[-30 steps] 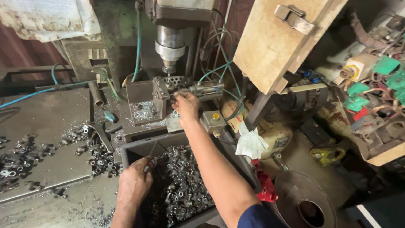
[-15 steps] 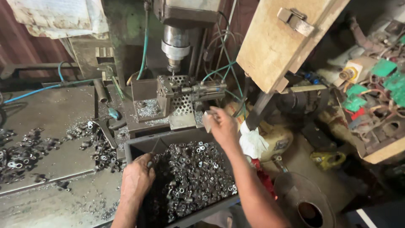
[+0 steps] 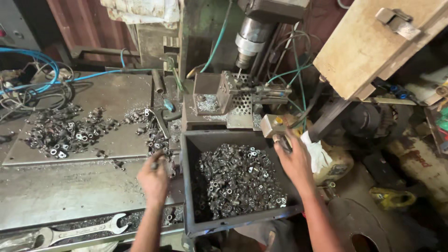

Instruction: The person repeatedly picks small metal parts from a bin, places each into a fixture under a drill press, and operates the machine to process them. The person then removes the processed parts and returns them to the bin, continuing the cycle.

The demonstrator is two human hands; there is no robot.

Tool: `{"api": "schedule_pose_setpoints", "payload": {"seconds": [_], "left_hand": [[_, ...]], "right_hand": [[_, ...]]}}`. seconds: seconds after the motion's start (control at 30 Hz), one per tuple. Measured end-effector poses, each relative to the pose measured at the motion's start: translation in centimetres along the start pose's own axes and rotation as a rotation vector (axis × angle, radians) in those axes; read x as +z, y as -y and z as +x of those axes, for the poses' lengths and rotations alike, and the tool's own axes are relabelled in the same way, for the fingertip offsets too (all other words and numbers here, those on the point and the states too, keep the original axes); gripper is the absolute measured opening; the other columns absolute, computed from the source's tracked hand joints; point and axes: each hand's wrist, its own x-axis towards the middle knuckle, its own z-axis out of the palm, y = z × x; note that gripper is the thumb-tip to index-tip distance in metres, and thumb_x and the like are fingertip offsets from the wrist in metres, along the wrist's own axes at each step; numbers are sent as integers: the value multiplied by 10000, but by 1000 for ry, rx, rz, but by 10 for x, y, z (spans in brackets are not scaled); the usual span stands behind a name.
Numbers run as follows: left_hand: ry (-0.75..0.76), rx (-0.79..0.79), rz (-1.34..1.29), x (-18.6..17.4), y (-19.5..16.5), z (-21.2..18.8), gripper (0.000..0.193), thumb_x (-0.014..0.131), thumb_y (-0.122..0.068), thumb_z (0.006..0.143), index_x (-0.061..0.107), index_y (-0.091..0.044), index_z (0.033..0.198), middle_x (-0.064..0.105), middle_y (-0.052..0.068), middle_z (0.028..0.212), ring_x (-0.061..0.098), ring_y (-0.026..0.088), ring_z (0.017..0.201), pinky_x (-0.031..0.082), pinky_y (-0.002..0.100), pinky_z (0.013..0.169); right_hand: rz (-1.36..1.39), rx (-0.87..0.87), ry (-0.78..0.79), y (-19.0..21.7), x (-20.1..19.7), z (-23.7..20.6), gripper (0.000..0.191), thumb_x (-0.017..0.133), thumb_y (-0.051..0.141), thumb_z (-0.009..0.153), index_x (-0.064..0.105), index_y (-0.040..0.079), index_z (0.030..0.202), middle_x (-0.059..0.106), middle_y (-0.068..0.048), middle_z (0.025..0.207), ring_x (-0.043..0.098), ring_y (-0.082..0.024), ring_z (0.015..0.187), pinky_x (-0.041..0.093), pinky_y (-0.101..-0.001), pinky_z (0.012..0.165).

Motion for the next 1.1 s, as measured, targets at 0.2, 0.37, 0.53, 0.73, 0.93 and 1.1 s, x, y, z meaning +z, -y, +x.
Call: {"api": "schedule_pose_setpoints", "payload": {"seconds": [0.2,0.37,0.53,0.73,0.93,1.1], "left_hand": [[-2,-131,538,-59,63,43,288,703,-283,998,774,-149,1243,769,188,1057,743,294,907,571,409,825],[156,-14,694,-46,66,77,333,679,-265,945,752,-209,1264,766,167,1066,742,359,923,580,451,857],[189,164,785,-30,73,95,377,703,-234,844,747,-203,1217,739,160,1115,711,398,951,560,494,819],[337,118,916,-14,88,116,265,536,-251,1017,752,-231,1168,742,153,1118,724,391,974,575,504,820],[323,110,869,-9,112,122,279,529,-264,993,746,-204,1158,740,187,1083,720,424,939,569,519,787],[362,177,901,-10,131,136,343,495,-168,991,754,-237,1205,757,185,1063,736,411,953,581,507,845]], "right_hand": [[356,463,126,-13,-1,-100,527,713,239,916,593,39,1388,719,-115,1270,690,-195,1078,541,-328,905],[158,475,102,-16,13,-107,412,743,178,900,680,64,1291,786,-92,1116,732,-177,882,577,-293,758],[69,353,101,-2,14,-109,374,746,189,885,699,79,1239,793,-83,1037,769,-149,867,601,-286,734],[-118,371,144,-3,17,-106,380,767,248,856,729,132,1216,799,-55,1014,780,-174,831,606,-297,718],[-46,272,128,-10,20,-110,356,740,258,910,707,116,1234,762,-73,1132,757,-190,949,605,-301,794],[-115,424,176,-6,20,-108,382,754,269,868,717,136,1224,783,-56,1089,775,-177,887,604,-315,733]]}}
